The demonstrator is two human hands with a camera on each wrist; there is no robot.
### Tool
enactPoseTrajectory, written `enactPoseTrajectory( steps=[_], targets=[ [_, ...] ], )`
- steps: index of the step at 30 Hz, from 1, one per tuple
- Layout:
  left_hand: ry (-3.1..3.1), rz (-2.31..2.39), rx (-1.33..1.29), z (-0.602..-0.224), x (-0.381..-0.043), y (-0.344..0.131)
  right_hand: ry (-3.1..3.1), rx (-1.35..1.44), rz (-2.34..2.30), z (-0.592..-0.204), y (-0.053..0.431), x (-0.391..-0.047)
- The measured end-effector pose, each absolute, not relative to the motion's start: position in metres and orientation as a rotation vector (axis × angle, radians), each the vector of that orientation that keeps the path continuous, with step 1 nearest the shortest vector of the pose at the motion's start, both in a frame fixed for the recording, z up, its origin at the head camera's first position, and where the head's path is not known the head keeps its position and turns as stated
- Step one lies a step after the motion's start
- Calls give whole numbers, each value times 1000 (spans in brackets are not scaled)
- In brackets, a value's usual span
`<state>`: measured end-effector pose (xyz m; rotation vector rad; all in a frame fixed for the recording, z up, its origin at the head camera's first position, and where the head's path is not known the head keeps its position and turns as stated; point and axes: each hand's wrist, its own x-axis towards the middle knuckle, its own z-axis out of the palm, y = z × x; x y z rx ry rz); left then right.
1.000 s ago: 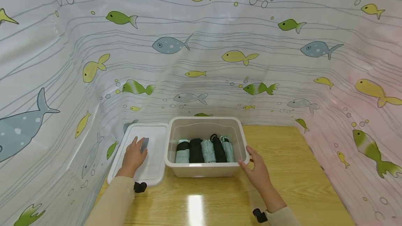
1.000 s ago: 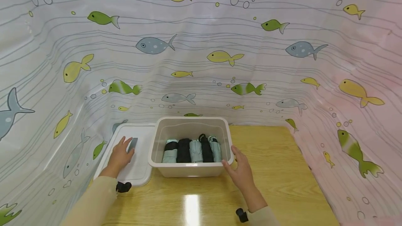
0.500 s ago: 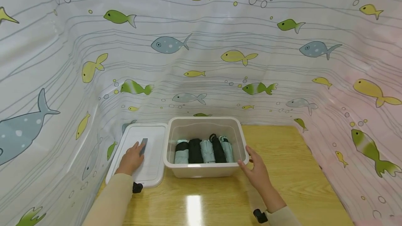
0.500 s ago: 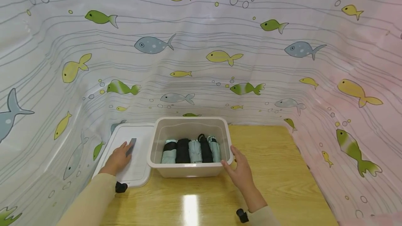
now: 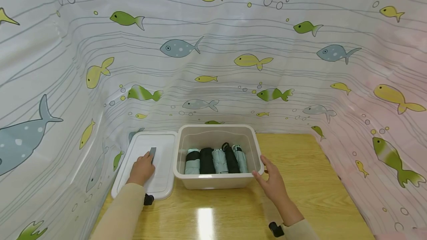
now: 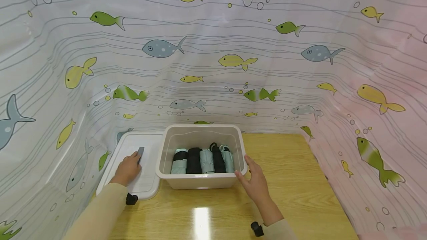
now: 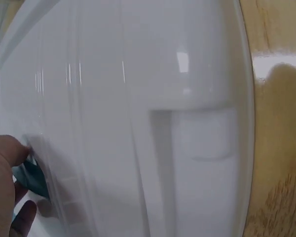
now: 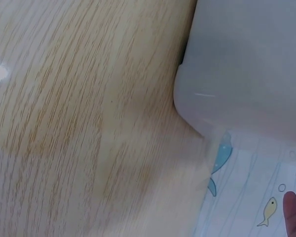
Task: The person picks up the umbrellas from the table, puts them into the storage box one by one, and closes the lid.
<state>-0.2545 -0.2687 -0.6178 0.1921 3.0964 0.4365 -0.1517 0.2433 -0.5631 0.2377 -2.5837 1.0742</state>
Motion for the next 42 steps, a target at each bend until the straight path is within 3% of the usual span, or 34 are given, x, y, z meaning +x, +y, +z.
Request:
enactPoseTrajectory(
  steps=[26, 42],
  targets=[
    [3068, 805, 43, -623, -244, -279, -2580, 251, 1096, -560, 243, -151],
    [3021, 1074, -23, -595, -218, -286, -2604, 257, 1082, -560, 245, -150]
  ],
)
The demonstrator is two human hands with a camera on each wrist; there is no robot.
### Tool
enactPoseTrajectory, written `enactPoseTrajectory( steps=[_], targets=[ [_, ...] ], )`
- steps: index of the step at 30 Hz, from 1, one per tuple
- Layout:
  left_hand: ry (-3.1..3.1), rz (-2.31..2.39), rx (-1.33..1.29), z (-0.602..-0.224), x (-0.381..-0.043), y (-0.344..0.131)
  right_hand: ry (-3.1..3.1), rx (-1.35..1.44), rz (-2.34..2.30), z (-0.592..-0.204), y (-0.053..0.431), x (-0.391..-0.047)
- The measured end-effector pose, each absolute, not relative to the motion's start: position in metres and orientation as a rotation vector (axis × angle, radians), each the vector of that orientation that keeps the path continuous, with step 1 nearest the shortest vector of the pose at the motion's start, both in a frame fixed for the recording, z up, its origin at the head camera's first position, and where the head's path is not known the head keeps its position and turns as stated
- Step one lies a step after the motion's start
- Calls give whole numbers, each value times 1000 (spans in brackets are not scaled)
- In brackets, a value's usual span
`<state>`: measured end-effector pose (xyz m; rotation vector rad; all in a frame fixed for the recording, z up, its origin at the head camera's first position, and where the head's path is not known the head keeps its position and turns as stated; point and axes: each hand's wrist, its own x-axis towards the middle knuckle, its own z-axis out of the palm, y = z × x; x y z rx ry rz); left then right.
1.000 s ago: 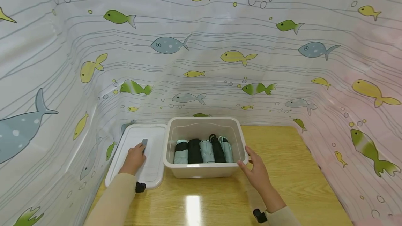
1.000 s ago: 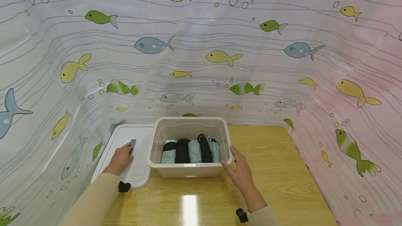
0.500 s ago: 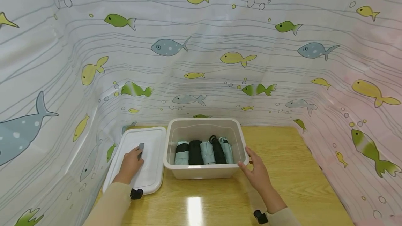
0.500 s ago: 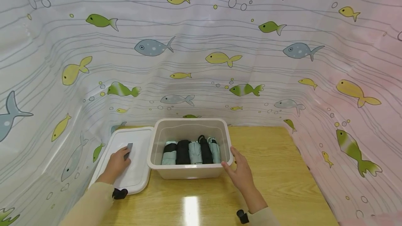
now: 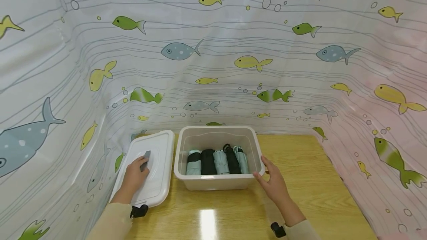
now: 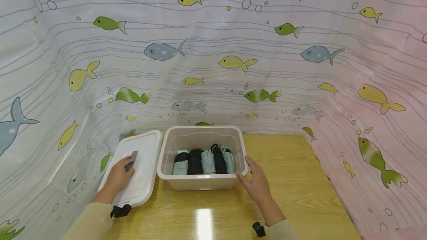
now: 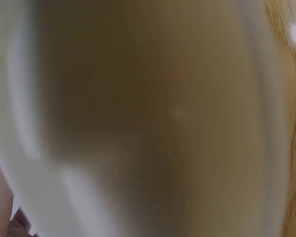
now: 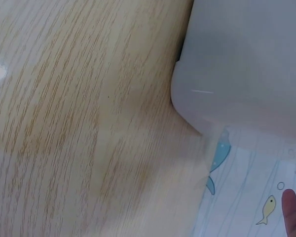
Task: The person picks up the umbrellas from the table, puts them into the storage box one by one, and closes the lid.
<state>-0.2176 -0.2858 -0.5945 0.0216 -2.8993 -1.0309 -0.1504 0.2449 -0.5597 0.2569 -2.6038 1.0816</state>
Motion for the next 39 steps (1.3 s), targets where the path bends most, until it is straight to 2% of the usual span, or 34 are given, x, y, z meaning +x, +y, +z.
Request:
enactPoseTrajectory(
  steps=[25, 39],
  targets=[
    [-2532, -1095, -76, -532, -197, -268, -2608, 264, 1105, -561, 246, -149],
    [-2450, -1151, -401, -481, -205, -230, -2598, 256, 1132, -562, 248, -151]
  ],
)
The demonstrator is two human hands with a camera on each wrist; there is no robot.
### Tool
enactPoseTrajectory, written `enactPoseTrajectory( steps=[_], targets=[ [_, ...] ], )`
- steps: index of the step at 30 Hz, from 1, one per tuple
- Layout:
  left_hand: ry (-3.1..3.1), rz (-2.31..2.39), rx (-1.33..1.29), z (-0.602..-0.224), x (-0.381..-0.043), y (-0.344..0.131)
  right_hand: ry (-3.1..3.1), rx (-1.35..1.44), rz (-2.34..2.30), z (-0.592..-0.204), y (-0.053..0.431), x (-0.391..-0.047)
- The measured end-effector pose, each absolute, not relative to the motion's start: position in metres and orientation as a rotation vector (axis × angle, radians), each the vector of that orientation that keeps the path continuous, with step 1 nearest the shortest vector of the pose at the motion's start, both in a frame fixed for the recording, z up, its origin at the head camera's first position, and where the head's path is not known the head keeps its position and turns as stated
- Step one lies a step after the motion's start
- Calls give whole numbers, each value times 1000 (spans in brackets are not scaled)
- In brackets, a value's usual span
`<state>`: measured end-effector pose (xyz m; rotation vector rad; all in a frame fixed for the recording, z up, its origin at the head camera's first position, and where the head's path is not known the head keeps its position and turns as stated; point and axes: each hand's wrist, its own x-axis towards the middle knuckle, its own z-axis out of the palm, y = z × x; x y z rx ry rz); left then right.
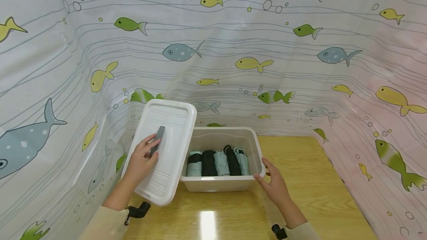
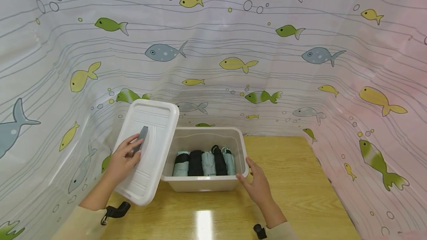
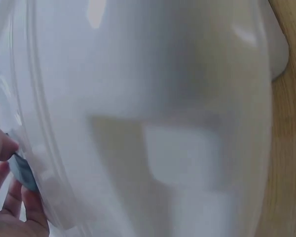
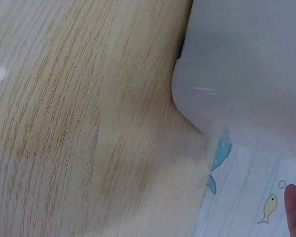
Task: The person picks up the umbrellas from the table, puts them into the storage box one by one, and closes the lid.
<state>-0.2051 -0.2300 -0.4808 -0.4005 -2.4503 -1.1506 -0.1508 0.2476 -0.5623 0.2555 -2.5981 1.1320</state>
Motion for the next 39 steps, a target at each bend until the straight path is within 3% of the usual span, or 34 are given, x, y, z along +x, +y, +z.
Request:
enactPoseTrajectory(
  steps=[24, 39],
  targets=[
    [-2672, -742, -1086, -463, -236, -154, -2625, 238, 1210, -560, 247, -147],
    [-2825, -613, -1285, -456, -255, -115, -2590, 278, 1383, -563, 253, -148]
  ],
)
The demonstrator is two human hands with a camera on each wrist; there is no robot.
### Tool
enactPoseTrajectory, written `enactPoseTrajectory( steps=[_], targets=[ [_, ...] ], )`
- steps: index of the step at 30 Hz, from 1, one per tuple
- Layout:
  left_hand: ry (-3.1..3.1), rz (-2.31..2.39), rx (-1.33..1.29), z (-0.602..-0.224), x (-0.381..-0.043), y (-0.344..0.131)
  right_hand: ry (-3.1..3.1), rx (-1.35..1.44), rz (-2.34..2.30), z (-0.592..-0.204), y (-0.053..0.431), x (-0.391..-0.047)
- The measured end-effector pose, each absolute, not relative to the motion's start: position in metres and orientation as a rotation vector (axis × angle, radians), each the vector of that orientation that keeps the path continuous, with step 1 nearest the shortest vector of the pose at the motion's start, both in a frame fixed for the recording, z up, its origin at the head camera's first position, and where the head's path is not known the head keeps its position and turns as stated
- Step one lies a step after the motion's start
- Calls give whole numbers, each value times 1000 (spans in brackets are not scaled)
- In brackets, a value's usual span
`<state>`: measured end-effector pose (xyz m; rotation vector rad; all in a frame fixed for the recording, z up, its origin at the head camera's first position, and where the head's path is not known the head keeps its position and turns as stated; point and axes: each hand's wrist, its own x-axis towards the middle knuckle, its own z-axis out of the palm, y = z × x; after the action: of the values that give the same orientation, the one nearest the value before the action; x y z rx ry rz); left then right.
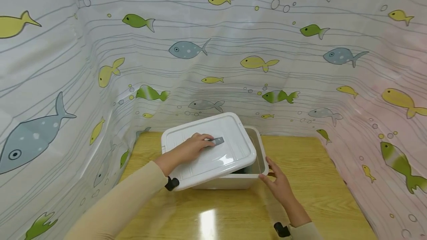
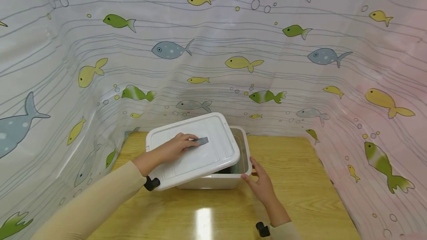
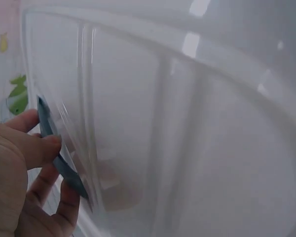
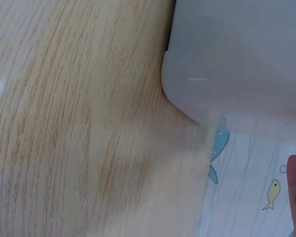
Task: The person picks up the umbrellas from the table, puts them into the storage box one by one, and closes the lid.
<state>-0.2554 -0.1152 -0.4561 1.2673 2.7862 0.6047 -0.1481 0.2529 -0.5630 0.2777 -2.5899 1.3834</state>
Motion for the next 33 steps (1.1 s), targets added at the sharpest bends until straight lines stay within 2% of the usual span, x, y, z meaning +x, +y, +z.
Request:
enactPoseTrajectory(
  steps=[15, 31, 33],
  targets=[
    [2683, 160, 1187, -437, -270, -75, -2532, 274, 1425, -562, 249, -148],
    [2659, 106, 1162, -440, -272, -53, -2478, 243, 1501, -563, 252, -149],
    [2656, 104, 1155, -439, -272, -50, -2475, 236, 1520, -552, 248, -146]
  ],
)
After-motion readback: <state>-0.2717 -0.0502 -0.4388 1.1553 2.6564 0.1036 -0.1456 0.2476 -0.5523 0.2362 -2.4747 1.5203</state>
